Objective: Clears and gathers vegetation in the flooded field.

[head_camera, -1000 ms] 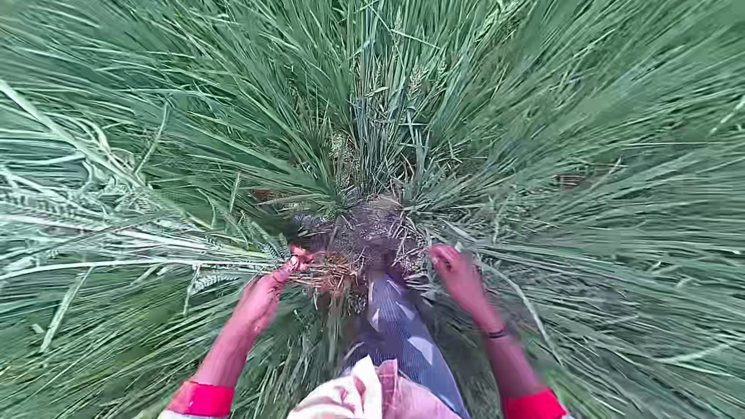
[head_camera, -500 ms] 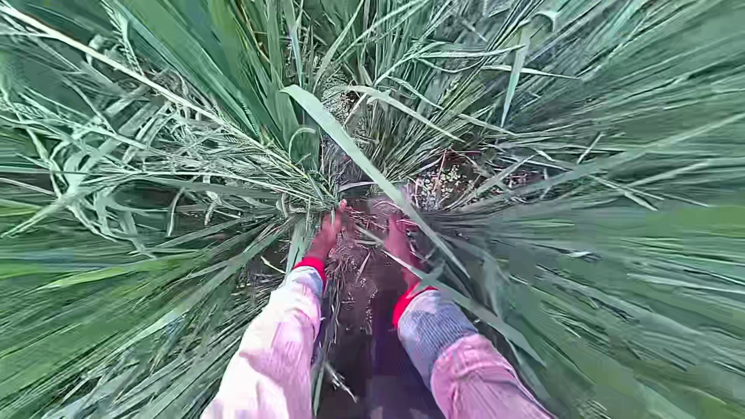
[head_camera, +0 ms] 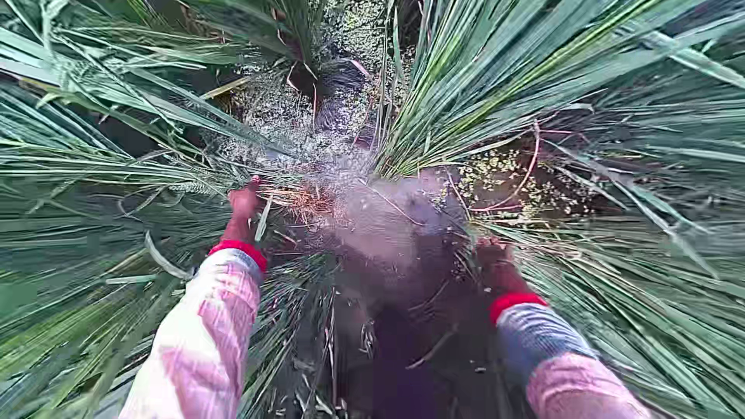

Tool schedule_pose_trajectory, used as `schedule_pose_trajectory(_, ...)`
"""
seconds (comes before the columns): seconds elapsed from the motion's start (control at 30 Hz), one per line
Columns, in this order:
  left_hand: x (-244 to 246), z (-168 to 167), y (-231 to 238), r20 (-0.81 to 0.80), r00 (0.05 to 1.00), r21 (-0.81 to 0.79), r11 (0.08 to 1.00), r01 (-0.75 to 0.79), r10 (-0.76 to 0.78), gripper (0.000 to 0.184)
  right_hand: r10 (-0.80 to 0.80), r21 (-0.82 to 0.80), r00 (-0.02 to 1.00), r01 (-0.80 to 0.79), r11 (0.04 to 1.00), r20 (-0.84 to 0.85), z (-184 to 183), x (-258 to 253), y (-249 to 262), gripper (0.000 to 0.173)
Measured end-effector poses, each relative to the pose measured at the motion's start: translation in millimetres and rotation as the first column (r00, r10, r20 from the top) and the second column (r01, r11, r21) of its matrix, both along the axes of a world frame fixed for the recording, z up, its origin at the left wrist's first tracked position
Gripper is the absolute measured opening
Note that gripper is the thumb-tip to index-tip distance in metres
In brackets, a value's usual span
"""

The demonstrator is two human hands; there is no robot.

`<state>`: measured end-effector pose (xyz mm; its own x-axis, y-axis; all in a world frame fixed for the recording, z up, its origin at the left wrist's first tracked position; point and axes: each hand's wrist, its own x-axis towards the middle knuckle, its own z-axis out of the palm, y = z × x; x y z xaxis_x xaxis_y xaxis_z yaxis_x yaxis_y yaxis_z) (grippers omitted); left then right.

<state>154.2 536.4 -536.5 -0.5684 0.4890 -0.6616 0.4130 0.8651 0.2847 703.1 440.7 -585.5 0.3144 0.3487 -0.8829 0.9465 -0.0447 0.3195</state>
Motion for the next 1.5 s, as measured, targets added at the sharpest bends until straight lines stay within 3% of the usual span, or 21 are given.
schedule_pose_trajectory(0.1, 15.6, 11.4, -0.5, 0.128, 0.985, 0.184, 0.973, -0.136, 0.114, 0.063, 0.029, 0.038, 0.998, -0.027, 0.999, -0.064, 48.6, -41.9, 29.6, 0.044)
schedule_pose_trajectory(0.2, 48.6, 40.8, 11.6, 0.377, 0.875, 0.333, 0.837, -0.435, 0.305, 0.053, 0.125, 0.259, 0.948, -0.047, 0.965, -0.293, 88.7, -88.1, 53.0, 0.035)
schedule_pose_trajectory(0.27, 67.5, 57.3, 20.3, 0.447, 0.798, 0.304, 0.771, -0.56, 0.403, 0.047, 0.223, 0.482, 0.856, 0.035, 0.876, -0.467, 81.6, -110.8, 50.6, 0.036)
schedule_pose_trajectory(0.33, 83.4, 75.6, 28.4, 0.48, 0.748, 0.26, 0.741, -0.62, 0.458, 0.04, 0.258, 0.558, 0.786, 0.129, 0.82, -0.561, 50.1, -127.0, 39.9, 0.04)
schedule_pose_trajectory(0.4, 95.6, 97.2, 30.1, 0.535, 0.716, 0.239, 0.732, -0.638, 0.45, 0.036, 0.14, 0.435, 0.811, 0.152, 0.887, -0.568, 17.1, -130.7, 20.2, 0.046)
schedule_pose_trajectory(0.47, 100.8, 116.7, 24.6, 0.57, 0.69, 0.219, 0.728, -0.65, 0.446, 0.038, -0.097, 0.157, 0.87, 0.195, 0.968, -0.483, 22.1, -137.6, 12.8, 0.05)
schedule_pose_trajectory(0.53, 103.8, 136.9, 16.0, 0.549, 0.708, 0.219, 0.741, -0.635, 0.444, 0.039, -0.114, 0.159, 0.876, 0.21, 0.965, -0.468, 24.5, -154.9, 6.3, 0.039)
schedule_pose_trajectory(0.6, 103.0, 145.8, 4.3, 0.497, 0.77, 0.203, 0.808, -0.553, 0.401, 0.04, 0.118, 0.303, 0.831, 0.063, 0.951, -0.543, 29.7, -170.9, 14.1, 0.037)
schedule_pose_trajectory(0.7, 92.2, 138.4, -12.2, 0.31, 0.934, 0.082, 0.973, -0.215, 0.18, 0.059, 0.381, 0.484, 0.675, -0.041, 0.874, -0.632, 44.5, -199.6, 49.5, 0.038)
schedule_pose_trajectory(0.77, 87.4, 135.9, -14.4, 0.26, 0.965, -0.026, 1.0, -0.002, 0.009, 0.074, 0.393, 0.449, 0.625, -0.074, 0.89, -0.675, 42.1, -226.8, 81.0, 0.043)
schedule_pose_trajectory(0.87, 92.4, 136.2, -9.7, 0.46, 0.886, 0.056, 0.995, -0.088, 0.052, 0.058, 0.428, 0.474, 0.631, -0.106, 0.874, -0.647, 26.1, -261.7, 126.4, 0.048)
schedule_pose_trajectory(0.93, 90.7, 136.0, -9.9, 0.595, 0.804, 0.147, 0.98, -0.133, 0.019, 0.035, 0.216, 0.314, 0.761, -0.018, 0.949, -0.611, 36.3, -275.2, 148.9, 0.045)
schedule_pose_trajectory(1.03, 90.4, 162.2, -13.6, 0.594, 0.795, 0.181, 0.983, 0.014, -0.12, 0.039, 0.062, 0.236, 0.84, 0.08, 0.968, -0.539, 38.8, -277.3, 153.0, 0.039)
schedule_pose_trajectory(1.1, 95.3, 193.8, -18.9, 0.582, 0.798, 0.199, 0.979, 0.044, -0.154, 0.029, 0.155, 0.248, 0.869, -0.039, 0.968, -0.469, 34.9, -268.6, 145.5, 0.035)
schedule_pose_trajectory(1.17, 92.6, 214.9, -30.3, 0.723, 0.639, 0.279, 0.957, 0.076, -0.261, 0.029, 0.297, 0.283, 0.874, -0.195, 0.939, -0.384, 22.9, -254.5, 130.8, 0.039)
schedule_pose_trajectory(1.23, 96.0, 211.7, -37.8, 0.851, 0.387, 0.339, 0.934, 0.112, -0.355, 0.031, 0.312, 0.36, 0.882, -0.18, 0.915, -0.352, 10.4, -237.5, 114.4, 0.041)
schedule_pose_trajectory(1.27, 104.0, 203.2, -37.7, 0.883, 0.325, 0.306, 0.94, 0.151, -0.34, 0.031, 0.257, 0.378, 0.887, -0.103, 0.92, -0.383, 12.9, -230.6, 108.0, 0.042)
schedule_pose_trajectory(1.3, 116.1, 191.0, -36.7, 0.9, 0.332, 0.224, 0.953, 0.202, -0.282, 0.031, 0.195, 0.372, 0.888, -0.029, 0.928, -0.417, 17.1, -225.2, 103.2, 0.041)
schedule_pose_trajectory(1.37, 147.5, 150.5, -36.7, 0.882, 0.452, 0.008, 0.964, 0.266, -0.132, 0.031, 0.005, 0.321, 0.889, 0.16, 0.934, -0.458, 24.4, -216.1, 90.9, 0.04)
schedule_pose_trajectory(1.43, 176.2, 98.3, -45.4, 0.832, 0.551, -0.101, 0.96, 0.26, -0.062, 0.031, -0.195, 0.226, 0.876, 0.319, 0.92, -0.442, 23.5, -208.2, 77.6, 0.041)
schedule_pose_trajectory(1.5, 194.9, 51.7, -57.4, 0.791, 0.611, -0.117, 0.967, 0.227, -0.048, 0.035, -0.238, 0.055, 0.881, 0.284, 0.957, -0.408, 25.9, -207.9, 70.5, 0.044)
